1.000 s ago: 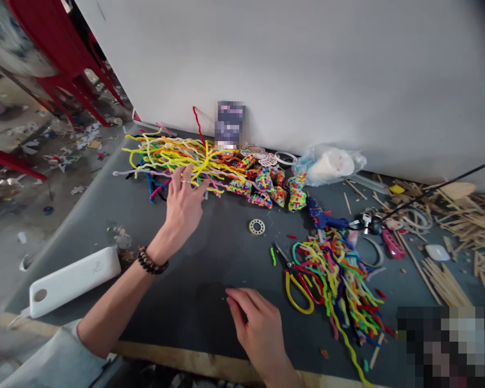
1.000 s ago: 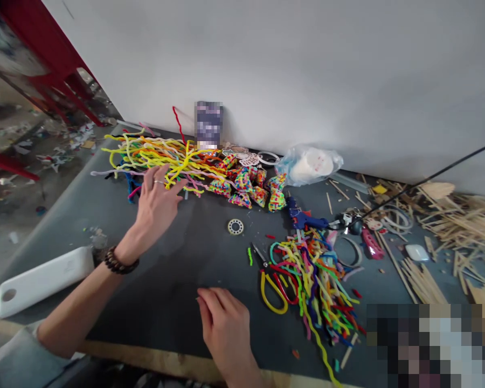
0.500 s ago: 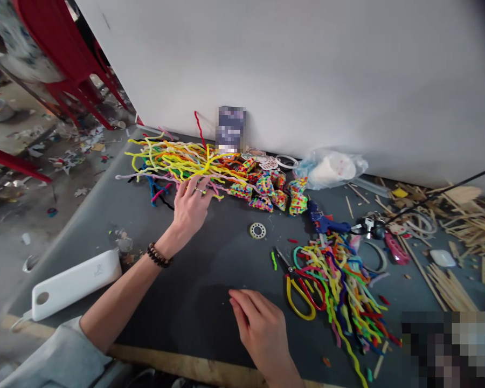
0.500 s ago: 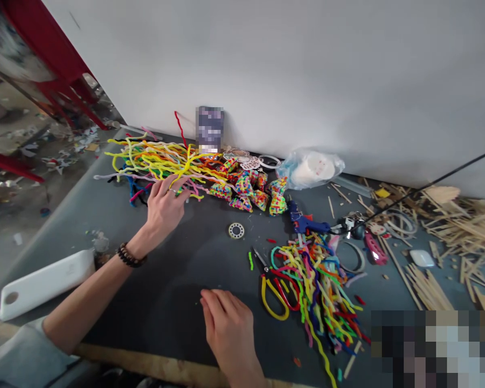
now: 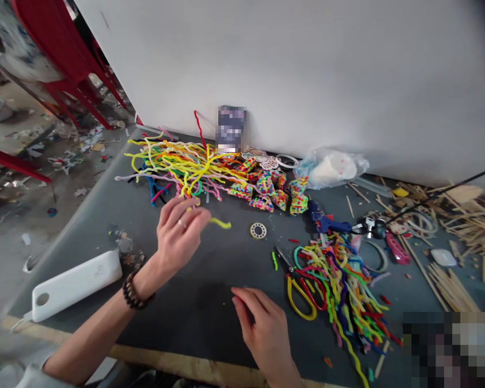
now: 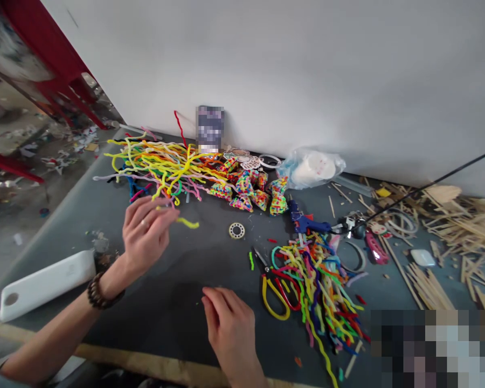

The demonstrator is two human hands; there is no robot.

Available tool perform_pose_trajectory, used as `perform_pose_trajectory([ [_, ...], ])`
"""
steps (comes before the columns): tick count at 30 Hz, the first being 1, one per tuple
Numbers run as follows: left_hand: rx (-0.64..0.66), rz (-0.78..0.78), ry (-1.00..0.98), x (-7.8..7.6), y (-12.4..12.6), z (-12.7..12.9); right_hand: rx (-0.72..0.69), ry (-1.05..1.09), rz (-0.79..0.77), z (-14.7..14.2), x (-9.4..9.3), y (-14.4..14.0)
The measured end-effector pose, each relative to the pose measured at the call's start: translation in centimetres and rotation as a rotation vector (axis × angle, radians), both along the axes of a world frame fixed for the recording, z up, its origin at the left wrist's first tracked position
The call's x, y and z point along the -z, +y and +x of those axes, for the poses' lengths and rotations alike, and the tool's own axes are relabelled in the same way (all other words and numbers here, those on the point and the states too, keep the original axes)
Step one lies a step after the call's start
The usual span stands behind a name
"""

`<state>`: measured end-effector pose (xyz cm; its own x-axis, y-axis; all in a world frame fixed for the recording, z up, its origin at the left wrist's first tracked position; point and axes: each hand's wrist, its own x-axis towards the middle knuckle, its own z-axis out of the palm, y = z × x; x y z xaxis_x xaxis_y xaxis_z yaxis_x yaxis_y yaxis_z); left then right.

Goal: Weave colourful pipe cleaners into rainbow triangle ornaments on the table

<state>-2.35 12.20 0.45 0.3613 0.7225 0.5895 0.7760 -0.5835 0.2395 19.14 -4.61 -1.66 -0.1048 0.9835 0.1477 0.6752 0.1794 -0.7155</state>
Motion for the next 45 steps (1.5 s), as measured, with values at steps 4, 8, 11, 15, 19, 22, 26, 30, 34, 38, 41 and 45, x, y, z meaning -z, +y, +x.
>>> perform_pose_trajectory([
  [4,0.346,0.122,0.085,-1.7,-4.9,-0.5,0.071,0.282,-0.086,0.2,-0.5,0.0],
  [8,0.370,0.108,0.121,-1.7,-8.6,0.3,0.202,0.508,-0.155,0.1,-1.0,-0.4],
  [11,0.347,-0.023,0.002,-0.4,-10.6,0.8,0.281,0.496,-0.157,0.4,-1.2,-0.3],
  [15,0.294,-0.223,-0.143,1.2,-12.3,1.4,0.193,0.431,-0.158,0.7,-1.5,0.3],
  [19,0.229,-0.664,-0.291,0.9,-12.5,1.8,0.145,0.383,-0.203,0.7,-1.7,0.4],
  [22,0.218,-1.085,-0.376,-0.1,-12.1,1.8,0.048,0.326,-0.181,0.6,-1.4,0.2],
  [26,0.270,-1.385,-0.398,-0.7,-11.4,1.5,-0.046,0.309,-0.162,0.3,-0.8,-0.1],
  [30,0.303,-1.407,-0.467,-0.5,-11.4,1.6,0.003,0.244,-0.169,-0.5,-0.6,-0.3],
  [34,0.177,-1.169,-0.410,0.2,-12.0,2.3,0.013,0.160,0.025,-1.4,-0.8,-0.8],
  [38,0.125,-0.917,-0.259,1.0,-13.2,3.7,0.089,0.152,0.082,-1.8,-1.2,-0.9],
  [41,0.167,-0.763,-0.180,1.0,-14.4,4.7,0.165,0.215,0.000,-1.5,-1.3,-0.5],
  [45,0.149,-0.654,-0.145,0.3,-15.6,5.1,0.228,0.298,-0.145,-1.0,-1.0,-0.1],
])
